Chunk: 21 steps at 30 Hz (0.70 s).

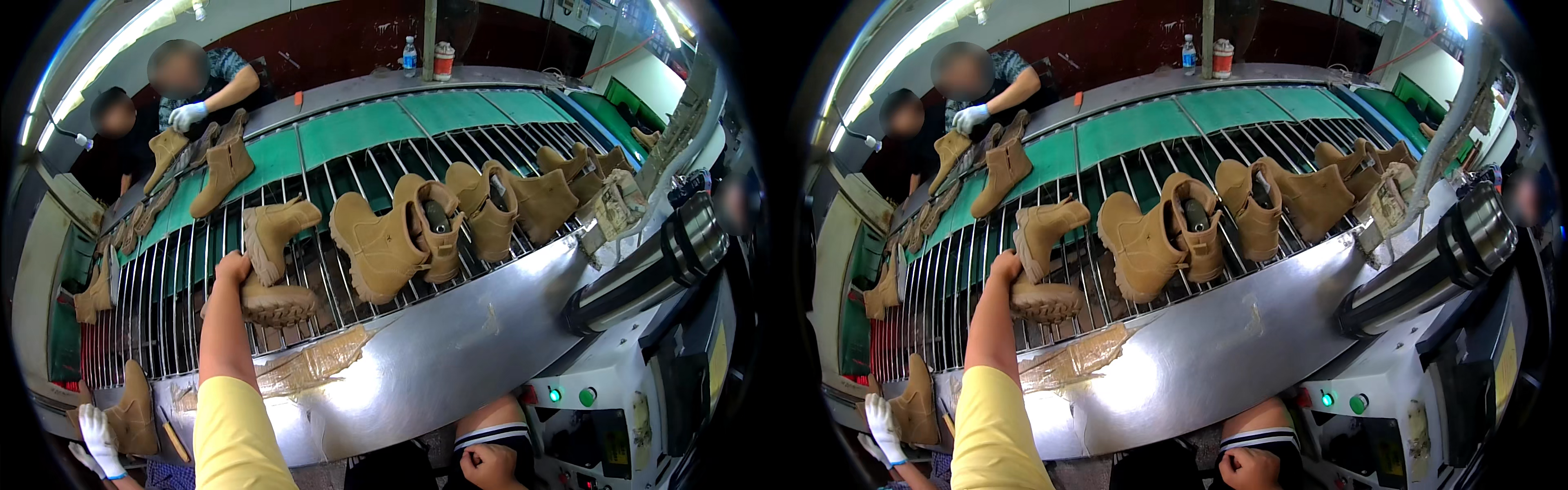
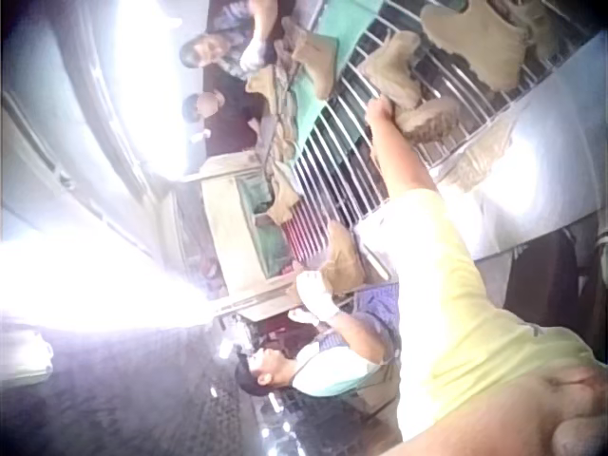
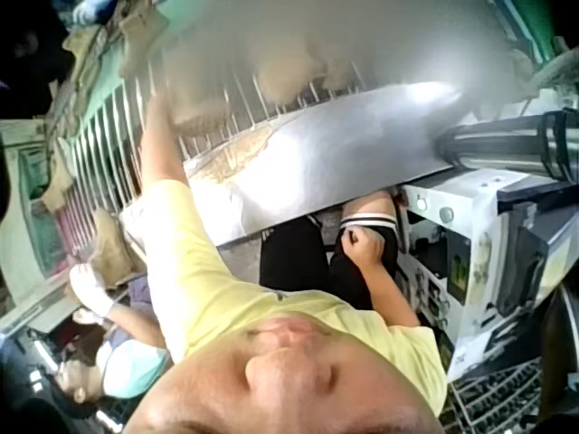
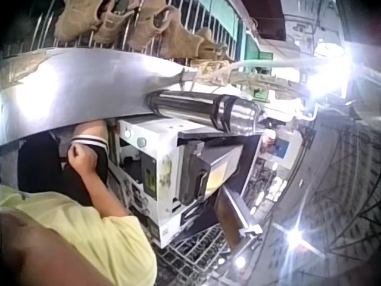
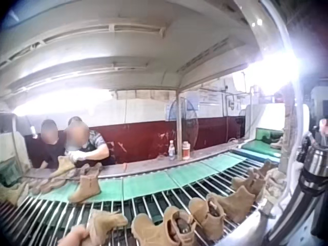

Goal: The person places shoe uppers and soles into a heating machine, presses buttons to operate it, and then removes the heated components, placing them on a conveyor belt.

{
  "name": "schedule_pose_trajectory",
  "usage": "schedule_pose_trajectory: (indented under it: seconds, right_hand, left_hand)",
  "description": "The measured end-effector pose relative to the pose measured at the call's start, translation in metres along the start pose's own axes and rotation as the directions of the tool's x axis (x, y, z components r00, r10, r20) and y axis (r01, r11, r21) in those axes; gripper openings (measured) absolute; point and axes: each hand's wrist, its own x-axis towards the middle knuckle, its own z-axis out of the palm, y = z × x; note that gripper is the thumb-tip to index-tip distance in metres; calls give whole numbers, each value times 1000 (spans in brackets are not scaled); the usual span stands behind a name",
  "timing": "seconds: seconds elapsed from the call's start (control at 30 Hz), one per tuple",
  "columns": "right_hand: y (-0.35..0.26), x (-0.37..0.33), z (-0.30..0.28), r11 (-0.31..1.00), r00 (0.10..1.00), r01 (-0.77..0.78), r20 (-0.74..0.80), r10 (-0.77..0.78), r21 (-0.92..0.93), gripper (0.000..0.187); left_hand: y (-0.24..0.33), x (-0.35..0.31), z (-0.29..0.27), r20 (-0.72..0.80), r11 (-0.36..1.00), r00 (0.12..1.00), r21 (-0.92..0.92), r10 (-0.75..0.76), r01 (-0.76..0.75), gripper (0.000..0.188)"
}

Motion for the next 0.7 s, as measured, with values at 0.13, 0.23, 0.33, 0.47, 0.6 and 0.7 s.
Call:
schedule_pose_trajectory:
  seconds: [0.13,0.23,0.33,0.47,0.6,0.7]
  right_hand:
    - [-3,-5,1,1000,1000,-8,-22,7,-20,23]
    - [2,-9,6,999,1000,-30,-8,29,-16,19]
    - [11,-13,11,998,999,-35,28,33,48,9]
    - [14,-23,7,995,999,-31,-24,33,99,9]
    - [27,-32,5,995,999,-41,-5,41,86,9]
    - [28,-38,-4,990,998,-65,0,66,121,9]
  left_hand:
    - [-11,-15,0,-270,982,963,-181,12,-63,46]
    - [-14,-55,-24,-431,956,901,-282,-54,-78,38]
    - [-53,-108,-38,-732,894,673,-230,101,-384,26]
    - [-66,-204,-104,-556,859,724,-36,408,-511,27]
    - [-62,-245,-143,-90,951,948,-13,306,-309,38]
    - [-51,-266,-162,51,874,878,-134,477,-467,37]
